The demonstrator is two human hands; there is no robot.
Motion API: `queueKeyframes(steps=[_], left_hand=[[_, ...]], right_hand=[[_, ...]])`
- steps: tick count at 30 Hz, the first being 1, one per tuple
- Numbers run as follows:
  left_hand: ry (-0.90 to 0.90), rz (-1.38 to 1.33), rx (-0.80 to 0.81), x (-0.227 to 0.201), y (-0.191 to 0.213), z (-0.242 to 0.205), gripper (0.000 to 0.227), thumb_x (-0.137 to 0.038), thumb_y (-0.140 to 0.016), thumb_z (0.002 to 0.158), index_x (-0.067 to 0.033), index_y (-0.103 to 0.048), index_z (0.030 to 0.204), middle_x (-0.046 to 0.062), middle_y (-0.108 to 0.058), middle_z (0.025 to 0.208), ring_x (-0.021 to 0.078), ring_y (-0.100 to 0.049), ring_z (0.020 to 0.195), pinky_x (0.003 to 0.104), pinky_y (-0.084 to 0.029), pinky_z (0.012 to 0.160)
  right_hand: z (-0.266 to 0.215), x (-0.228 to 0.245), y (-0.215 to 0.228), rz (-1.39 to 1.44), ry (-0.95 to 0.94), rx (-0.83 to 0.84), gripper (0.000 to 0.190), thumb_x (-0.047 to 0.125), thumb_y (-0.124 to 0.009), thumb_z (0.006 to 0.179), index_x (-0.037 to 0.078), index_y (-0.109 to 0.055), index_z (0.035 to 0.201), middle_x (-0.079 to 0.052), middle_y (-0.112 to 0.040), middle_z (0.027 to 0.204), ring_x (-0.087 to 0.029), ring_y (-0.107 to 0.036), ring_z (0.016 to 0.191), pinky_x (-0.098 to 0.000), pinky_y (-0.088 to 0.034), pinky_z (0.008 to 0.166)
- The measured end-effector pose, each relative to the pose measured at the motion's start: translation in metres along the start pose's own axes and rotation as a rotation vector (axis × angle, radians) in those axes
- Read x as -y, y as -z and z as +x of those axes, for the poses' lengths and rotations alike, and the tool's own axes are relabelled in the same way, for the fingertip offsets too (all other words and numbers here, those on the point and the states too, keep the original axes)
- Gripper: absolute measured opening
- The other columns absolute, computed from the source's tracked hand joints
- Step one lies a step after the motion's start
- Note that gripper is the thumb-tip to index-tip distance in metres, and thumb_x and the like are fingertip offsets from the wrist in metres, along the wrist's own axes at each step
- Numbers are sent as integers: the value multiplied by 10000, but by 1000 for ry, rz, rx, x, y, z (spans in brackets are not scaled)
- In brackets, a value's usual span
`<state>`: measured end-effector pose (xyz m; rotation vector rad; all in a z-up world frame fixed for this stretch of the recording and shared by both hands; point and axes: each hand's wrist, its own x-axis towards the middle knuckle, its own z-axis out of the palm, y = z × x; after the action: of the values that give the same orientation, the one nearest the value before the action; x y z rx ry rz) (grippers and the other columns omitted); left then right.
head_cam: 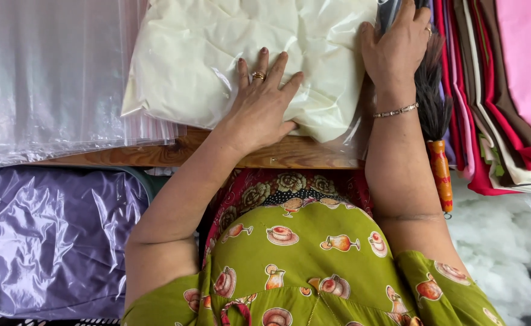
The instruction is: The person brushes a piece of fabric with a hand brush, smooths it by hand, and then folds the fabric and slides it into a clear plastic bag.
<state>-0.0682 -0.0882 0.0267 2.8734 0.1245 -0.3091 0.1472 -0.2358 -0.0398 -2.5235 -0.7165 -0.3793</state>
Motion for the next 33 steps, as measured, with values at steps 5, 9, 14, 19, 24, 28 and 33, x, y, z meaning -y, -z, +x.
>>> queueKeyframes(steps=[5, 9, 14, 19, 24, 28, 33], left_hand=[[-92, 26, -218, 7, -12, -1, 384, -58, -576, 750, -51, -545, 1133, 265, -350, 1358, 509, -236, 1314, 699, -71, 1050], [-130, 13, -284, 11, -5, -11, 201, 158, -535, 712, -19, -627, 716, 183, -559, 948, 522, -407, 1261, 691, -131, 1077], [-68, -67, -180, 23, 16, -42, 304, 213, -491, 694, -3, -677, 800, 139, -543, 940, 374, -458, 1133, 681, -174, 1082], [148, -182, 38, 39, 32, -65, 474, 235, -485, 680, -85, -681, 970, 155, -453, 1290, 353, -243, 1378, 623, -74, 1120], [109, -403, 140, 53, 48, -73, 827, -318, -746, 735, -162, -314, 1422, 153, -47, 1541, 314, 103, 1409, 491, 29, 1108], [289, -351, 78, 46, 42, -59, 940, -575, -629, 765, -62, -226, 1442, 189, 36, 1533, 394, 147, 1379, 608, 3, 1075], [402, -73, 96, 28, 19, -35, 977, -742, -329, 809, -135, -10, 1505, 213, 153, 1503, 471, 173, 1335, 660, 66, 1044]], right_hand=[[10, -17, -8, 16, -57, 12, 422, 150, -775, 812, 60, -538, 1150, -97, -597, 915, -332, -635, 751, -475, -506, 599], [7, -13, 0, 183, -11, 11, 107, 176, -703, 855, 110, -689, 938, 10, -672, 759, -157, -623, 636, -334, -485, 507], [12, -22, -8, 124, -3, -174, 272, 257, -682, 929, 129, -582, 712, -8, -533, 707, -180, -527, 548, -365, -389, 447], [6, 5, 19, 132, 223, -353, 484, 48, -809, 846, 55, -515, 1231, -180, -464, 1202, -397, -506, 1056, -481, -514, 828], [9, -3, 1, 244, 382, 75, 380, 207, -642, 967, -71, -598, 1222, -236, -631, 1028, -373, -568, 902, -435, -415, 778], [7, -1, 4, 323, 313, 155, 217, 216, -672, 941, -1, -686, 937, -86, -603, 826, -234, -564, 727, -363, -411, 566], [5, -3, 6, 384, 260, 9, 131, 107, -718, 942, 21, -661, 860, -38, -626, 743, -137, -543, 646, -290, -411, 500]])
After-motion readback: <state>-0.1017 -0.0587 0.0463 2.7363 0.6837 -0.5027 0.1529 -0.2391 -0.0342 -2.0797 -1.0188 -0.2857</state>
